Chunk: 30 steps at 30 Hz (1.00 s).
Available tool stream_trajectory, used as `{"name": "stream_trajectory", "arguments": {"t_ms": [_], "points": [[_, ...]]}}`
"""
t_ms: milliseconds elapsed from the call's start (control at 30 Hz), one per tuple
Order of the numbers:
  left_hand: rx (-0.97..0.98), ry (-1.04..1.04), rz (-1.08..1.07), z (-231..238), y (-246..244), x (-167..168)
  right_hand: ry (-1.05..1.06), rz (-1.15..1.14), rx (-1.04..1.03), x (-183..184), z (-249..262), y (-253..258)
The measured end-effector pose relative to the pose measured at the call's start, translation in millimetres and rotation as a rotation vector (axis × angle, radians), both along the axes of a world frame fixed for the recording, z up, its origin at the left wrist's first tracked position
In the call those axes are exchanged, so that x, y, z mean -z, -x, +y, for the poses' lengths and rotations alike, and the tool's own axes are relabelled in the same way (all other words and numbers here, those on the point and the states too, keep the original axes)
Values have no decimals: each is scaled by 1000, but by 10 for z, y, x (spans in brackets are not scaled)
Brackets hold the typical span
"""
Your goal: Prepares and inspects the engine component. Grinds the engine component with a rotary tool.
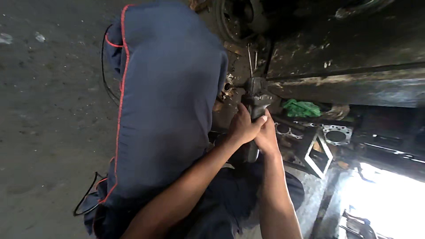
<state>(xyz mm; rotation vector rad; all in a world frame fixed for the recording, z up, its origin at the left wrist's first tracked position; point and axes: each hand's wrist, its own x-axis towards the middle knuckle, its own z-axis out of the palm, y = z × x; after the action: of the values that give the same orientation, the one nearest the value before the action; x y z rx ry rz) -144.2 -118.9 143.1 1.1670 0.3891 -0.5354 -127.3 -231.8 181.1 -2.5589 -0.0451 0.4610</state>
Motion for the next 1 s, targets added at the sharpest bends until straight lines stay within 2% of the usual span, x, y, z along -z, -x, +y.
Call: {"name": "stream_trajectory", "arguments": {"t_ms": [267,633,1000], "points": [[-24,29,36,-58,-52,318,140,64,-55,234,-83,-128],[-2,19,33,-14,-59,281,184,112,-29,193,-54,-154],[-12,70,20,14,-52,463,218,113,-62,334,1,-160]]}}
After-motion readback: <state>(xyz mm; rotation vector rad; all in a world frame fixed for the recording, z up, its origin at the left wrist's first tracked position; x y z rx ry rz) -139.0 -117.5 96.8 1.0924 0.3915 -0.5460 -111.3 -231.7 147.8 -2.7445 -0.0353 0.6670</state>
